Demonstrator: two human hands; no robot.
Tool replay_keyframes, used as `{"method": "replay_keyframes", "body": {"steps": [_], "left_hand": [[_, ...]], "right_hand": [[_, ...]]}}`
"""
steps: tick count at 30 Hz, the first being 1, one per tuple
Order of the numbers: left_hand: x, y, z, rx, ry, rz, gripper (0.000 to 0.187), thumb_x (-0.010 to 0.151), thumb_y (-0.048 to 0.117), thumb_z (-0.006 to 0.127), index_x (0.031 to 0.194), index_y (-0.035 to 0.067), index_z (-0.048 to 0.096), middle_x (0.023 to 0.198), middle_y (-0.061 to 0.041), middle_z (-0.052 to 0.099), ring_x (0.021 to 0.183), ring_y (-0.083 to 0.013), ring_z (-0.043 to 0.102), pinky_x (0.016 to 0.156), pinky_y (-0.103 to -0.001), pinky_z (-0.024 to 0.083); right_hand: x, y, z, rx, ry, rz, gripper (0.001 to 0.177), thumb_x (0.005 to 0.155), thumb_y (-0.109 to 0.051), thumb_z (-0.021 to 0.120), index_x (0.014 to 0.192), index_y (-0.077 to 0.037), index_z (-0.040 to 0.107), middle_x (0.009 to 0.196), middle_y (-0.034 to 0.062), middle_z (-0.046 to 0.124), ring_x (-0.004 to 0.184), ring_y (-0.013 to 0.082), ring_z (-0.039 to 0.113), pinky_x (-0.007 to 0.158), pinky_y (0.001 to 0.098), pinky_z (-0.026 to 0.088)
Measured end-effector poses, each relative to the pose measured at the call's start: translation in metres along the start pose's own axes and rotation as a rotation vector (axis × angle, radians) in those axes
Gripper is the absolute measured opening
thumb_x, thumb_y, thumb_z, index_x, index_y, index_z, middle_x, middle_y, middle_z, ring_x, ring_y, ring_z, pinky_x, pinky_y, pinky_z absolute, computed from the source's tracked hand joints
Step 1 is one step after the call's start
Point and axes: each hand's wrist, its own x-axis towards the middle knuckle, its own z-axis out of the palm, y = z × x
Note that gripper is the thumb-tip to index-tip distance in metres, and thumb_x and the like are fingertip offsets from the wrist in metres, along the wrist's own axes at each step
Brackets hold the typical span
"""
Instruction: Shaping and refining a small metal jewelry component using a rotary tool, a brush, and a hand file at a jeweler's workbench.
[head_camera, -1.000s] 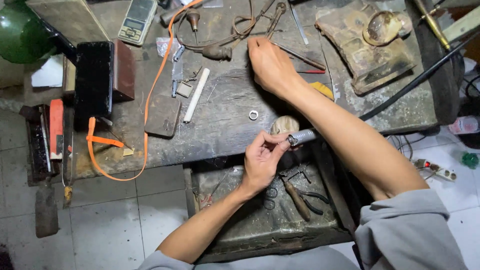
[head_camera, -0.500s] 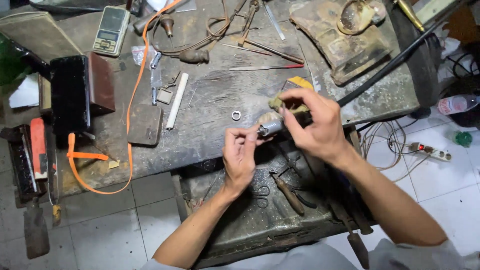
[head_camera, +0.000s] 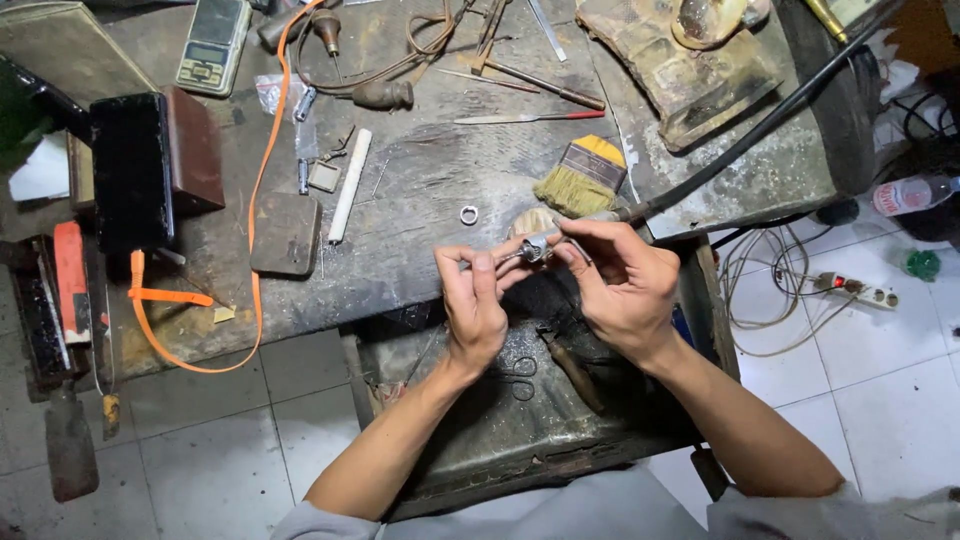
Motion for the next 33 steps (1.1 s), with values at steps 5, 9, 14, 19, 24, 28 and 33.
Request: {"method": "replay_keyframes", "body": {"steps": [5, 9, 14, 19, 24, 28, 33], "left_hand": [[-0.006, -0.002, 0.005, -0.055, -0.013, 0.022, 0.028, 0.111, 0.033, 0.033, 0.100, 0.007, 0.030, 0.119, -0.036, 0.068, 0.103, -0.0393, 0.072, 0.083, -0.042, 0.063], [-0.005, 0.001, 0.004, -0.099, -0.064, 0.112, 0.030, 0.111, 0.025, 0.039, 0.088, 0.005, 0.037, 0.125, -0.039, 0.064, 0.110, -0.0464, 0.067, 0.084, -0.049, 0.063], [0.003, 0.000, 0.000, -0.075, -0.107, 0.226, 0.027, 0.097, -0.001, 0.062, 0.073, -0.004, 0.051, 0.125, -0.040, 0.063, 0.108, -0.0477, 0.068, 0.081, -0.054, 0.063], [0.002, -0.004, 0.005, -0.061, -0.116, 0.238, 0.020, 0.086, -0.010, 0.075, 0.083, -0.009, 0.055, 0.127, -0.040, 0.061, 0.109, -0.0476, 0.068, 0.084, -0.049, 0.065], [-0.001, -0.022, -0.003, -0.214, -0.077, 0.101, 0.037, 0.092, -0.008, 0.068, 0.097, 0.002, 0.032, 0.122, -0.035, 0.066, 0.104, -0.0347, 0.073, 0.086, -0.032, 0.066], [-0.001, -0.012, 0.003, -0.189, -0.041, 0.059, 0.038, 0.089, -0.007, 0.073, 0.113, -0.002, 0.043, 0.116, -0.028, 0.071, 0.102, -0.0303, 0.073, 0.088, -0.032, 0.066], [0.001, -0.014, 0.000, -0.083, -0.021, 0.061, 0.025, 0.085, -0.007, 0.078, 0.108, -0.010, 0.071, 0.106, -0.027, 0.076, 0.096, -0.0264, 0.074, 0.079, -0.036, 0.068]], "right_hand": [[-0.002, 0.000, -0.004, 0.007, 0.017, 0.019, 0.015, 0.092, 0.014, 0.070, 0.106, 0.013, 0.071, 0.087, 0.0233, 0.076, 0.079, 0.0204, 0.073, 0.064, 0.0322, 0.060], [-0.005, -0.004, -0.008, 0.046, 0.030, 0.071, 0.015, 0.093, 0.016, 0.068, 0.108, 0.015, 0.068, 0.089, 0.0235, 0.074, 0.078, 0.0192, 0.071, 0.065, 0.0329, 0.061], [-0.008, -0.006, -0.010, 0.031, 0.034, 0.096, 0.015, 0.093, 0.017, 0.066, 0.108, 0.014, 0.068, 0.093, 0.0243, 0.075, 0.081, 0.0224, 0.074, 0.066, 0.0332, 0.063], [-0.009, -0.011, -0.006, 0.111, 0.066, 0.128, 0.018, 0.094, 0.017, 0.064, 0.112, 0.016, 0.063, 0.097, 0.0280, 0.074, 0.087, 0.0267, 0.075, 0.072, 0.0358, 0.065], [-0.002, -0.018, -0.009, 0.030, 0.035, 0.060, 0.013, 0.091, 0.016, 0.070, 0.103, 0.013, 0.069, 0.094, 0.0252, 0.072, 0.086, 0.0297, 0.075, 0.070, 0.0382, 0.063], [-0.001, -0.022, -0.011, -0.064, 0.011, 0.039, 0.012, 0.089, 0.013, 0.075, 0.099, 0.007, 0.074, 0.087, 0.0191, 0.074, 0.079, 0.0267, 0.075, 0.064, 0.0359, 0.060], [-0.003, -0.024, -0.009, -0.122, 0.007, 0.020, 0.011, 0.087, 0.008, 0.080, 0.095, 0.003, 0.077, 0.085, 0.0173, 0.076, 0.074, 0.0259, 0.074, 0.066, 0.0365, 0.057]]}}
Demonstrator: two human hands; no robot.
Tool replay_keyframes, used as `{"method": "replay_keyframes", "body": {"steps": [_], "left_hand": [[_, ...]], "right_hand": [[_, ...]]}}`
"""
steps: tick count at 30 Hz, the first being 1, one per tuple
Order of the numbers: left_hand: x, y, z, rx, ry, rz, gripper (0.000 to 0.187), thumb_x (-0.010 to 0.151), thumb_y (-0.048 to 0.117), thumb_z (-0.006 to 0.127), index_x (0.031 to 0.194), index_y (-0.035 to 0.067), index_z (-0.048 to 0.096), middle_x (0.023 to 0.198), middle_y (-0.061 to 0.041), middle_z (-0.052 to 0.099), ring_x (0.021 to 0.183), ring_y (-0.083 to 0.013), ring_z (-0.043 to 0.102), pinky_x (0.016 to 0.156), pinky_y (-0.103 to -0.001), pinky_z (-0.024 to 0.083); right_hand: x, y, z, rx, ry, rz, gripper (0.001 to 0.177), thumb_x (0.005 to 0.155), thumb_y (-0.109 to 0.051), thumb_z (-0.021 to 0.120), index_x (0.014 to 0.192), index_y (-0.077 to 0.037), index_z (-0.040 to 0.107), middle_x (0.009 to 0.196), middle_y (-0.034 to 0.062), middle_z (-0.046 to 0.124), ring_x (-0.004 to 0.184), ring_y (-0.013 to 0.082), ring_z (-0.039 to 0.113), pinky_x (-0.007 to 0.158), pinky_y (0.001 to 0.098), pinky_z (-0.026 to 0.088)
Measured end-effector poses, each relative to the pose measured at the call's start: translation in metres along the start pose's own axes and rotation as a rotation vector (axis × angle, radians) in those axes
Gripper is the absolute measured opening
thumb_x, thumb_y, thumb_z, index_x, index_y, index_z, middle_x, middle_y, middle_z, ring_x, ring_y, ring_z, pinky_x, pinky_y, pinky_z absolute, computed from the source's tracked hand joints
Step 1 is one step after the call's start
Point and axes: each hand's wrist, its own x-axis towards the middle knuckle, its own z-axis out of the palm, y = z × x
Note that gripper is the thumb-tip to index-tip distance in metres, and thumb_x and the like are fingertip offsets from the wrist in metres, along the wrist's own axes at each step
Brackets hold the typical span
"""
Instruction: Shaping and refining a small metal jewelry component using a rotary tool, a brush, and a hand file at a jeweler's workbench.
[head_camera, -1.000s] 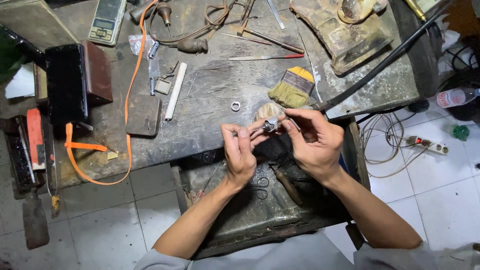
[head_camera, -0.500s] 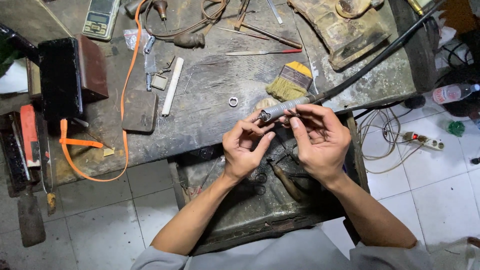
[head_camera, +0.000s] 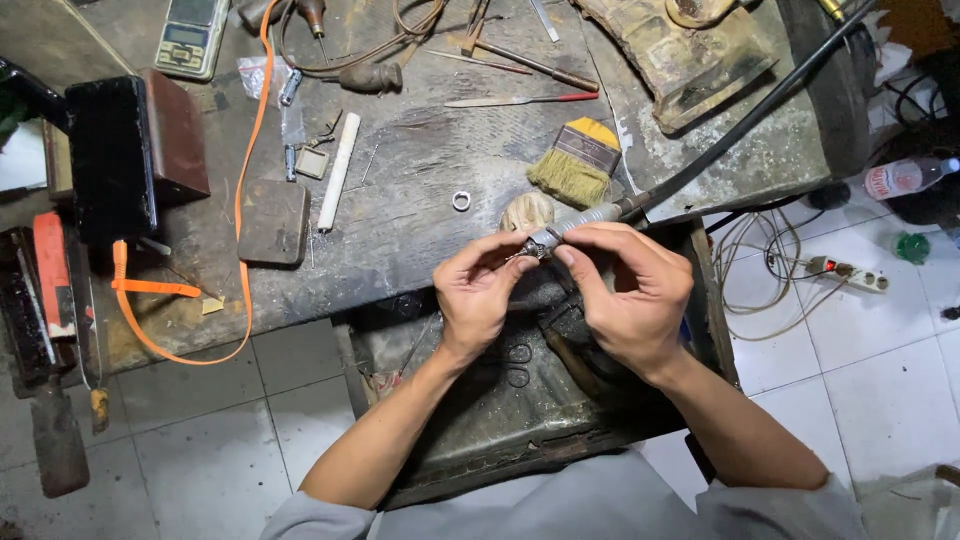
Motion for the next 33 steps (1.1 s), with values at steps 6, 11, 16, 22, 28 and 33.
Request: {"method": "replay_keyframes", "body": {"steps": [6, 11, 16, 22, 28, 33], "left_hand": [[0.005, 0.012, 0.003, 0.090, 0.003, 0.060, 0.018, 0.085, -0.007, 0.079, 0.101, -0.001, 0.078, 0.103, -0.020, 0.078, 0.098, -0.0227, 0.073, 0.082, -0.036, 0.065], [0.005, 0.012, 0.002, 0.082, -0.006, 0.060, 0.017, 0.085, -0.007, 0.078, 0.100, 0.000, 0.078, 0.104, -0.021, 0.078, 0.101, -0.0247, 0.073, 0.086, -0.037, 0.064], [0.006, 0.014, 0.002, 0.110, -0.003, 0.070, 0.016, 0.086, -0.007, 0.078, 0.100, 0.000, 0.078, 0.103, -0.019, 0.079, 0.102, -0.0230, 0.072, 0.085, -0.037, 0.062], [0.007, 0.012, 0.000, 0.120, -0.008, 0.072, 0.016, 0.086, -0.006, 0.078, 0.101, 0.001, 0.079, 0.104, -0.019, 0.079, 0.103, -0.0234, 0.072, 0.088, -0.038, 0.061], [0.004, 0.010, -0.001, 0.111, 0.011, -0.003, 0.016, 0.091, -0.003, 0.074, 0.108, -0.003, 0.075, 0.104, -0.022, 0.078, 0.098, -0.0215, 0.073, 0.089, -0.036, 0.061], [0.003, 0.011, -0.002, 0.166, 0.076, -0.007, 0.009, 0.097, 0.001, 0.070, 0.100, -0.006, 0.067, 0.104, -0.023, 0.077, 0.102, -0.0192, 0.066, 0.085, -0.036, 0.061]], "right_hand": [[-0.003, 0.001, 0.008, -0.024, 0.049, -0.070, 0.009, 0.086, 0.010, 0.081, 0.091, 0.005, 0.075, 0.080, 0.0184, 0.074, 0.067, 0.0287, 0.072, 0.060, 0.0357, 0.056], [-0.004, 0.001, 0.014, -0.059, 0.081, -0.107, 0.008, 0.086, 0.009, 0.081, 0.090, 0.005, 0.075, 0.079, 0.0187, 0.074, 0.065, 0.0300, 0.072, 0.058, 0.0354, 0.055], [-0.008, 0.001, 0.020, -0.078, 0.069, -0.198, 0.009, 0.083, 0.013, 0.080, 0.087, 0.007, 0.075, 0.076, 0.0168, 0.074, 0.063, 0.0287, 0.072, 0.059, 0.0354, 0.057], [-0.013, 0.011, 0.027, -0.194, 0.087, -0.396, 0.011, 0.083, 0.014, 0.080, 0.084, 0.007, 0.073, 0.079, 0.0158, 0.073, 0.064, 0.0295, 0.072, 0.064, 0.0338, 0.060], [0.012, 0.005, 0.016, -0.111, -0.136, -0.141, 0.022, 0.094, 0.001, 0.074, 0.115, 0.007, 0.072, 0.081, 0.0178, 0.070, 0.074, 0.0366, 0.071, 0.066, 0.0410, 0.057], [0.019, 0.026, 0.018, -0.030, -0.299, -0.116, 0.009, 0.095, -0.002, 0.073, 0.099, -0.007, 0.079, 0.075, 0.0069, 0.068, 0.064, 0.0254, 0.067, 0.062, 0.0319, 0.055]]}}
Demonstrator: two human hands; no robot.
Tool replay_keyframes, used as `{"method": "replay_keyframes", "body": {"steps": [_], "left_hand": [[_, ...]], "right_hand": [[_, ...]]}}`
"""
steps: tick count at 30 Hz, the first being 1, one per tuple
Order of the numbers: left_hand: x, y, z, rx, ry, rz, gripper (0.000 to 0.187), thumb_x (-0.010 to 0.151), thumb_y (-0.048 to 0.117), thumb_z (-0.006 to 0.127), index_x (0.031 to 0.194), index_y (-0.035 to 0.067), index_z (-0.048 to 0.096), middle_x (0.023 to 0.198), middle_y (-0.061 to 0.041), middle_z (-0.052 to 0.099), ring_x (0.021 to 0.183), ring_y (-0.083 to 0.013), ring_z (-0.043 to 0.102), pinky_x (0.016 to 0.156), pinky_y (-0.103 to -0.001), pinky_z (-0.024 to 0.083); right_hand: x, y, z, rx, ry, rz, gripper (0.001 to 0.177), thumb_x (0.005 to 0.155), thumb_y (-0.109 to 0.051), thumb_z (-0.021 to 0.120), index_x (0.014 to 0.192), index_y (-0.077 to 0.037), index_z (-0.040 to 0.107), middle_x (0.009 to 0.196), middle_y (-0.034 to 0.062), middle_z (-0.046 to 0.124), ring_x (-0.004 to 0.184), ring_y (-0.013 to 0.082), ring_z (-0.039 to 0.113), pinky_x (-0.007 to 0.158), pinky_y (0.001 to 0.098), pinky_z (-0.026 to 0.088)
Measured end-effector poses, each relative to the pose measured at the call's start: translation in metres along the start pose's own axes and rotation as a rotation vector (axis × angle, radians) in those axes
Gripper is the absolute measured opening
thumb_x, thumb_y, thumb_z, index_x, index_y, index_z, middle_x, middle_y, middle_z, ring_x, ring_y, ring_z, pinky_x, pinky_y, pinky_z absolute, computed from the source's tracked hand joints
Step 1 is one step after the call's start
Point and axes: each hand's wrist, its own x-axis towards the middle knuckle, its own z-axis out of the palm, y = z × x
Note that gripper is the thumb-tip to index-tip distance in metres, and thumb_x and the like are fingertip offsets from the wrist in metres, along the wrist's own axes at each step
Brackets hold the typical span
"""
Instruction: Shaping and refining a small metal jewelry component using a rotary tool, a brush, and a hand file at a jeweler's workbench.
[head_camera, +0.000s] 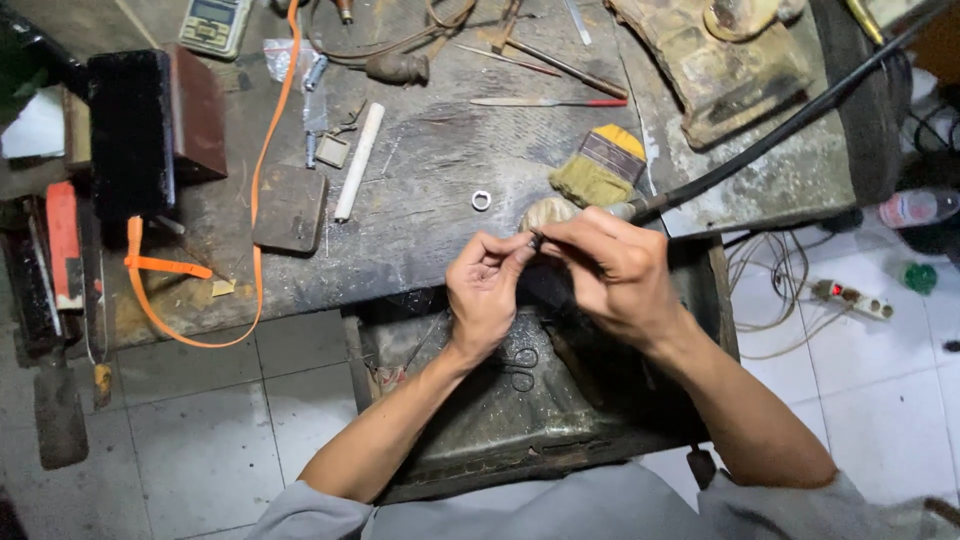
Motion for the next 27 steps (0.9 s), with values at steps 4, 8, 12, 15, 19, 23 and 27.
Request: {"method": "replay_keyframes", "body": {"steps": [4, 8, 12, 15, 19, 23, 27], "left_hand": [[0.001, 0.008, 0.004, 0.022, 0.020, 0.019, 0.009, 0.096, 0.001, 0.071, 0.096, -0.006, 0.066, 0.104, -0.024, 0.077, 0.104, -0.0215, 0.066, 0.085, -0.035, 0.060], [0.003, 0.002, 0.006, 0.000, 0.033, 0.042, 0.007, 0.098, 0.000, 0.068, 0.097, -0.005, 0.064, 0.105, -0.026, 0.076, 0.098, -0.0221, 0.073, 0.083, -0.035, 0.061], [0.011, -0.003, 0.003, 0.013, 0.063, 0.056, 0.007, 0.100, 0.002, 0.066, 0.100, -0.003, 0.061, 0.105, -0.024, 0.077, 0.097, -0.0191, 0.073, 0.082, -0.034, 0.062], [0.012, 0.004, 0.005, -0.013, 0.088, 0.035, 0.008, 0.100, 0.002, 0.066, 0.101, -0.004, 0.061, 0.106, -0.025, 0.077, 0.098, -0.0219, 0.074, 0.084, -0.035, 0.062], [0.012, -0.003, -0.003, -0.004, 0.068, 0.051, 0.007, 0.100, 0.002, 0.067, 0.100, -0.003, 0.062, 0.100, -0.022, 0.078, 0.090, -0.0157, 0.072, 0.076, -0.031, 0.061], [0.008, -0.015, -0.008, 0.021, 0.081, 0.052, 0.003, 0.098, -0.003, 0.066, 0.100, -0.003, 0.063, 0.093, -0.021, 0.078, 0.086, -0.0160, 0.072, 0.075, -0.031, 0.061], [0.012, 0.009, 0.002, -0.009, 0.107, 0.038, 0.007, 0.099, 0.001, 0.066, 0.100, -0.002, 0.060, 0.097, -0.020, 0.078, 0.083, -0.0106, 0.067, 0.073, -0.029, 0.059]], "right_hand": [[0.011, 0.016, -0.011, 0.067, -0.105, -0.069, 0.010, 0.098, -0.002, 0.070, 0.101, -0.005, 0.078, 0.076, 0.0103, 0.067, 0.064, 0.0306, 0.065, 0.062, 0.0348, 0.053], [0.020, 0.026, -0.016, 0.111, -0.265, -0.180, 0.019, 0.097, -0.002, 0.062, 0.104, -0.008, 0.078, 0.082, 0.0079, 0.067, 0.066, 0.0288, 0.064, 0.063, 0.0347, 0.054], [0.037, 0.040, -0.013, -0.186, -0.183, -0.569, 0.019, 0.099, 0.003, 0.062, 0.107, -0.001, 0.079, 0.102, 0.0188, 0.063, 0.087, 0.0317, 0.061, 0.076, 0.0401, 0.054], [0.027, 0.046, -0.011, -0.527, -0.102, -0.651, 0.019, 0.108, -0.013, 0.057, 0.108, -0.010, 0.076, 0.092, 0.0115, 0.057, 0.074, 0.0280, 0.053, 0.067, 0.0388, 0.048], [0.024, 0.019, -0.010, -0.415, -0.205, -0.533, 0.031, 0.100, -0.034, 0.067, 0.107, -0.004, 0.073, 0.100, 0.0159, 0.066, 0.086, 0.0279, 0.065, 0.073, 0.0363, 0.057], [0.024, 0.023, -0.005, -0.256, -0.160, -0.582, 0.026, 0.107, -0.012, 0.050, 0.113, -0.003, 0.074, 0.109, 0.0106, 0.073, 0.109, 0.0350, 0.070, 0.094, 0.0461, 0.056], [0.025, 0.032, -0.015, -0.276, -0.160, -0.607, 0.026, 0.109, -0.019, 0.049, 0.104, -0.013, 0.074, 0.125, 0.0055, 0.072, 0.125, 0.0382, 0.063, 0.109, 0.0546, 0.045]]}}
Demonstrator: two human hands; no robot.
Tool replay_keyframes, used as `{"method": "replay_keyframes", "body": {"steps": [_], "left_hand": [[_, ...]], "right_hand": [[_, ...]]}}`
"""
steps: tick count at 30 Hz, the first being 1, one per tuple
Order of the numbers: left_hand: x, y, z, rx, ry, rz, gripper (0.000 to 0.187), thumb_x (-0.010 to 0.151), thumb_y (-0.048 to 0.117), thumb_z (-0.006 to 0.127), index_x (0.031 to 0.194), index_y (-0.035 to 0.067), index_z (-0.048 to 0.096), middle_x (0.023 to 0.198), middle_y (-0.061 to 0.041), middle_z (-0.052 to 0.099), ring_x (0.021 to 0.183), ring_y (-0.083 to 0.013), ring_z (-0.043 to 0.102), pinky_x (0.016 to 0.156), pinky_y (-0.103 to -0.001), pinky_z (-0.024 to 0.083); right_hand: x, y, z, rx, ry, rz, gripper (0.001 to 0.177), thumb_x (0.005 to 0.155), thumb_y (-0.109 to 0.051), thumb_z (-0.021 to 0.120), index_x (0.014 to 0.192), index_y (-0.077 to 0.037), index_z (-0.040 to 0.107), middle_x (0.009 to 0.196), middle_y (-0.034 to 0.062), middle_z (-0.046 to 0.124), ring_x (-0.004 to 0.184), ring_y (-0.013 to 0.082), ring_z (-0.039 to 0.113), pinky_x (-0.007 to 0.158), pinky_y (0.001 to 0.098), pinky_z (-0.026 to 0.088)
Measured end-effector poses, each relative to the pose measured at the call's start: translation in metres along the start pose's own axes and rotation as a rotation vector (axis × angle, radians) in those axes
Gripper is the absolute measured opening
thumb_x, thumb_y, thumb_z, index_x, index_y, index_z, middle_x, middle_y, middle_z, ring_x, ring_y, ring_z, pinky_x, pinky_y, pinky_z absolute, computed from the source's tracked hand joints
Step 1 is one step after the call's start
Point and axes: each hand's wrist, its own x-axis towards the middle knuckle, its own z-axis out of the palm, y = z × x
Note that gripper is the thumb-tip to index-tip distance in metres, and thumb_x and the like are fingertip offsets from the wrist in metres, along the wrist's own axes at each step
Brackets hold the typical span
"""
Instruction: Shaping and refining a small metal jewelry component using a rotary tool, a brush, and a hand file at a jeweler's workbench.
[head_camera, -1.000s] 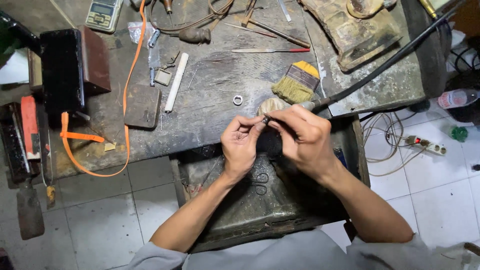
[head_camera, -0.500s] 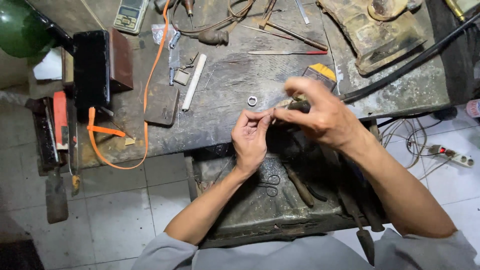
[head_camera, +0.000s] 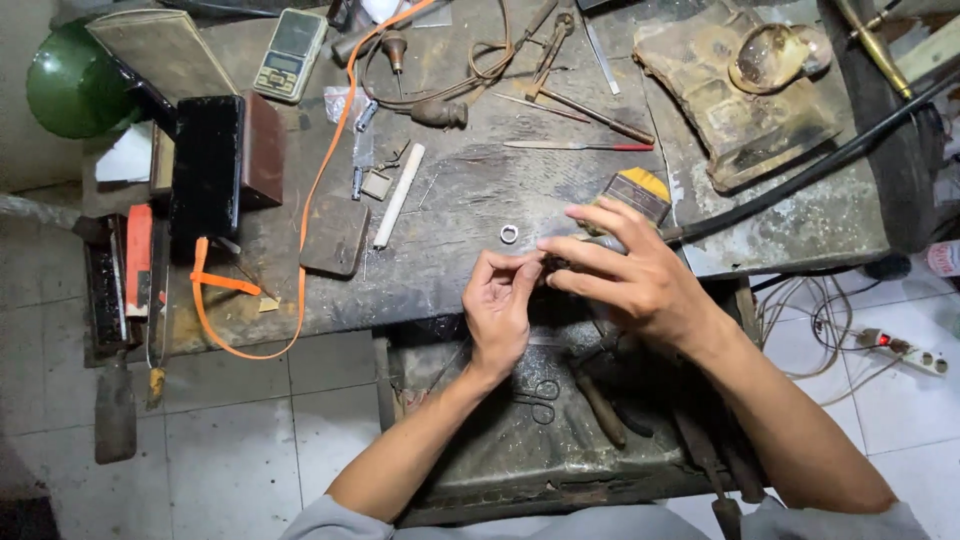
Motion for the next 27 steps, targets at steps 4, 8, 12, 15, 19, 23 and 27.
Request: {"method": "replay_keyframes", "body": {"steps": [4, 8, 12, 15, 19, 23, 27], "left_hand": [[-0.002, 0.013, 0.010, 0.014, 0.013, 0.008, 0.009, 0.101, 0.006, 0.063, 0.099, -0.002, 0.058, 0.102, -0.022, 0.078, 0.083, -0.0121, 0.071, 0.072, -0.027, 0.062], [0.013, 0.025, 0.009, 0.127, 0.099, 0.144, 0.010, 0.104, 0.007, 0.060, 0.098, 0.000, 0.056, 0.099, -0.022, 0.077, 0.085, -0.0219, 0.075, 0.071, -0.032, 0.063], [0.051, 0.040, -0.032, 0.735, 0.084, 0.308, 0.004, 0.100, 0.012, 0.067, 0.100, 0.008, 0.065, 0.083, -0.008, 0.076, 0.069, -0.0197, 0.075, 0.061, -0.030, 0.060], [0.076, 0.009, -0.066, 0.960, -0.045, 0.249, 0.012, 0.091, 0.006, 0.075, 0.102, 0.003, 0.070, 0.083, -0.016, 0.075, 0.073, -0.0308, 0.074, 0.058, -0.035, 0.060], [0.067, 0.050, -0.082, 1.044, 0.024, 0.281, 0.024, 0.092, 0.001, 0.075, 0.114, -0.005, 0.068, 0.094, -0.025, 0.072, 0.085, -0.0404, 0.073, 0.068, -0.041, 0.062], [0.049, 0.071, -0.121, 1.352, 0.106, 0.195, 0.014, 0.091, 0.013, 0.081, 0.099, 0.007, 0.072, 0.089, -0.009, 0.065, 0.082, -0.0325, 0.071, 0.071, -0.039, 0.058], [0.037, 0.074, -0.136, 1.436, 0.138, 0.094, 0.012, 0.090, 0.015, 0.083, 0.099, 0.009, 0.076, 0.089, -0.005, 0.060, 0.078, -0.0271, 0.070, 0.072, -0.036, 0.058]], "right_hand": [[-0.008, 0.005, 0.005, -0.003, -0.018, -0.009, 0.024, 0.106, -0.014, 0.053, 0.119, -0.009, 0.071, 0.127, 0.0135, 0.071, 0.105, 0.0366, 0.069, 0.086, 0.0473, 0.056], [-0.023, 0.020, 0.014, -0.002, 0.078, -0.048, 0.036, 0.109, -0.014, 0.040, 0.122, -0.006, 0.073, 0.125, 0.0197, 0.070, 0.088, 0.0336, 0.068, 0.075, 0.0431, 0.054], [-0.023, 0.026, 0.018, -0.077, 0.174, -0.018, 0.030, 0.103, -0.002, 0.051, 0.122, -0.001, 0.074, 0.123, 0.0246, 0.071, 0.078, 0.0333, 0.065, 0.069, 0.0413, 0.051], [-0.013, 0.025, 0.019, -0.074, 0.187, -0.046, 0.027, 0.103, 0.001, 0.052, 0.119, 0.001, 0.074, 0.121, 0.0260, 0.071, 0.077, 0.0343, 0.065, 0.068, 0.0419, 0.050], [-0.006, 0.016, 0.006, -0.071, 0.193, -0.030, 0.025, 0.104, -0.001, 0.052, 0.118, 0.002, 0.073, 0.120, 0.0254, 0.072, 0.078, 0.0346, 0.066, 0.069, 0.0413, 0.050], [-0.007, 0.009, -0.013, -0.140, 0.159, -0.044, 0.025, 0.102, -0.001, 0.054, 0.113, 0.005, 0.075, 0.114, 0.0260, 0.073, 0.077, 0.0342, 0.068, 0.066, 0.0399, 0.052], [-0.001, 0.002, -0.019, -0.171, 0.138, -0.021, 0.026, 0.096, 0.003, 0.055, 0.112, 0.007, 0.075, 0.111, 0.0258, 0.074, 0.074, 0.0340, 0.068, 0.070, 0.0386, 0.054]]}}
